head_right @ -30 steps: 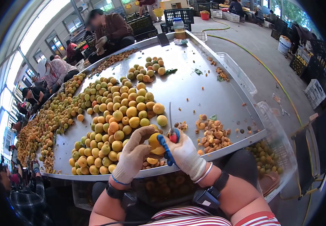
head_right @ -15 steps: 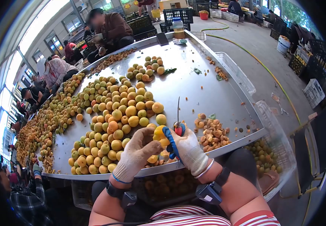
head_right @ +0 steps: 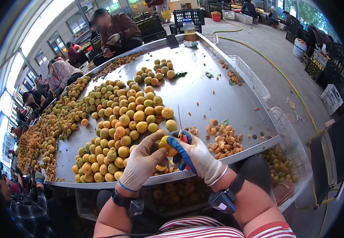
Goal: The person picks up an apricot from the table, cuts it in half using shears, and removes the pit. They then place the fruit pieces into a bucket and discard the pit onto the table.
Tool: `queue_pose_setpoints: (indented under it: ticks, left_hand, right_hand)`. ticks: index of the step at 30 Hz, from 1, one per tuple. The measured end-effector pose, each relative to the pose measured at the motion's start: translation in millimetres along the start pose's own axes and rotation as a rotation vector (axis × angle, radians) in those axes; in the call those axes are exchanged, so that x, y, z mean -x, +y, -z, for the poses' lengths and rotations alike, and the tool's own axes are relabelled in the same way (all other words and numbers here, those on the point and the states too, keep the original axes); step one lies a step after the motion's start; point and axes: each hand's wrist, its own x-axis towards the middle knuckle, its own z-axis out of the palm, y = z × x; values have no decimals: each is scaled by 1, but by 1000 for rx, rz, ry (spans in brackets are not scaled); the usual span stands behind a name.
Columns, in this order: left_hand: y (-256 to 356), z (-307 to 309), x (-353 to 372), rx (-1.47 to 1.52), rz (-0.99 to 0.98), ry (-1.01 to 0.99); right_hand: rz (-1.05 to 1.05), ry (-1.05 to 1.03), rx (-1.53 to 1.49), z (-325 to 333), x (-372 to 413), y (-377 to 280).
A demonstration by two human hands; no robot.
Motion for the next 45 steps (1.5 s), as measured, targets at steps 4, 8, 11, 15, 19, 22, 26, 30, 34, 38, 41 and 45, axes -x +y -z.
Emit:
queue_pose_setpoints:
  ticks: [4,8,11,15,19,22,26,30,34,38,41,45]
  left_hand:
    - [5,-4,5,-162,-64,54]
    - [18,-3,10,-122,-40,22]
    - [13,-1,12,160,95,-40]
    - [8,-1,15,409,205,-105]
    - [13,-11,29,294,182,-69]
    - [10,-18,39,-9,-96,7]
    - [16,-26,47,-490,-377,28]
    - [4,-24,41,-283,-293,-14]
    - [12,-24,49,-46,-128,-67]
    - [10,-26,53,42,-83,-106]
    - [8,-26,54,10,-128,-127]
    - [6,-27,54,80,-129,-177]
  right_hand:
    - [-39,53,-53,3,0,4]
    - [-43,81,-44,3,9,0]
    - [-5,3,-105,6,18,-2]
    - [94,-140,-74,3,30,-9]
    - [61,-119,-43,12,32,2]
    - [78,-121,-28,12,42,-2]
    - [32,-68,-48,12,43,1]
    - [73,-113,54,10,47,1]
    - [122,-106,150,8,55,-3]
    - [209,-74,238,12,60,0]
    - [274,-107,218,13,62,3]
    - [403,-154,180,14,62,7]
